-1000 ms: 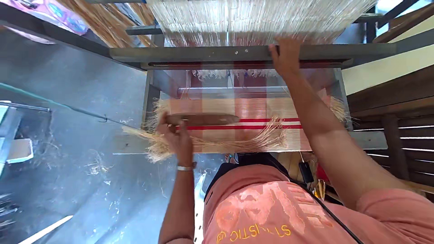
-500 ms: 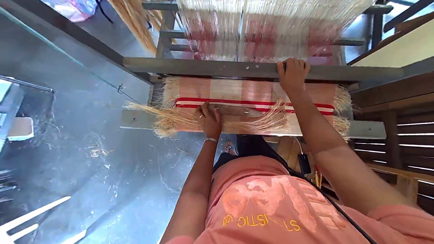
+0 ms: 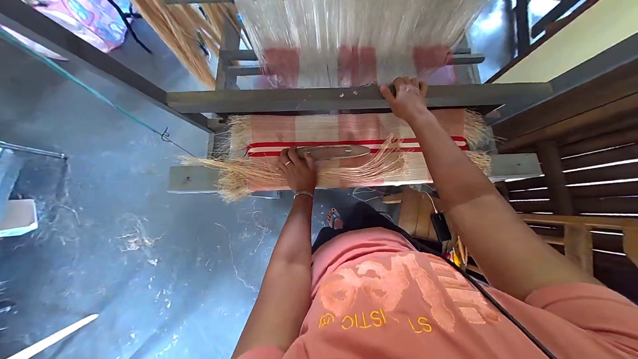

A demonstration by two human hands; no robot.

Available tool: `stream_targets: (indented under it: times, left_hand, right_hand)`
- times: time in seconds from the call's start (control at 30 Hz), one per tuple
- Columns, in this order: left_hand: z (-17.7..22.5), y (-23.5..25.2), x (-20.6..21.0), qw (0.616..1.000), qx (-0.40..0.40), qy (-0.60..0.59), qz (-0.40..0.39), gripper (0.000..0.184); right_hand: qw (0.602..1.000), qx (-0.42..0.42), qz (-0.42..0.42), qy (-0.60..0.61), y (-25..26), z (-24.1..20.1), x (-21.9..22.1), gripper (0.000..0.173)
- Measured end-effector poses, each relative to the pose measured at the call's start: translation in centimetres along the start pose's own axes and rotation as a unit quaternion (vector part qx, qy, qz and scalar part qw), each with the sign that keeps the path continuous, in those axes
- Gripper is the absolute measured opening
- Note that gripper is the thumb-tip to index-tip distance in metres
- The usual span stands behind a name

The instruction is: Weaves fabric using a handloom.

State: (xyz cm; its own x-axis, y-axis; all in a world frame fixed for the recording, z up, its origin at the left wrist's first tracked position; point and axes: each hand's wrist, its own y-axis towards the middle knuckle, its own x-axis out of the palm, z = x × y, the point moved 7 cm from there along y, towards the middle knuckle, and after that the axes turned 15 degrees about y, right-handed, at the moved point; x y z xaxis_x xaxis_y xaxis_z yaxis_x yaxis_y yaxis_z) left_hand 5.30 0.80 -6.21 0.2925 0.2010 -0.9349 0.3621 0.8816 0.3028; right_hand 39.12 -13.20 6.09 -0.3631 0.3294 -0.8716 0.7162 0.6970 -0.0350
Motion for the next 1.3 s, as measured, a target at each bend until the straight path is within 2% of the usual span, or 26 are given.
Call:
stream_targets:
  times: [0.27,0.6,0.8,1.0,1.3]
  left_hand:
    - [-0.3,0.1,1.3,0.999,0.014,0.009,-0.029,0.055]
    - [-0.3,0.0,0.7,1.0,0.005,0.013,-0.009,0.057]
    - [-0.5,0.0,0.7,1.0,-0.011,0.008,-0.015,0.054]
    - [-0.4,0.1,0.7,1.0,0.003,0.012,0.006,0.046]
    - [-0.5,0.4,0.9,0.999,0.004,0.02,0.031,0.05]
  right_hand:
    - [0.998,-0.054,0.009,0.034,-0.1,0.7,0.1,0.071]
    - [0.995,-0.079,0.048,0.036,-0.4,0.7,0.5,0.068]
    - [0.997,-0.071,0.026,0.032,-0.7,0.4,0.3,0.068]
    - [0.995,-0.083,0.054,0.022,-0.6,0.4,0.7,0.068]
    - [0.995,-0.083,0.028,0.046,4.3,0.6,0.0,0.069]
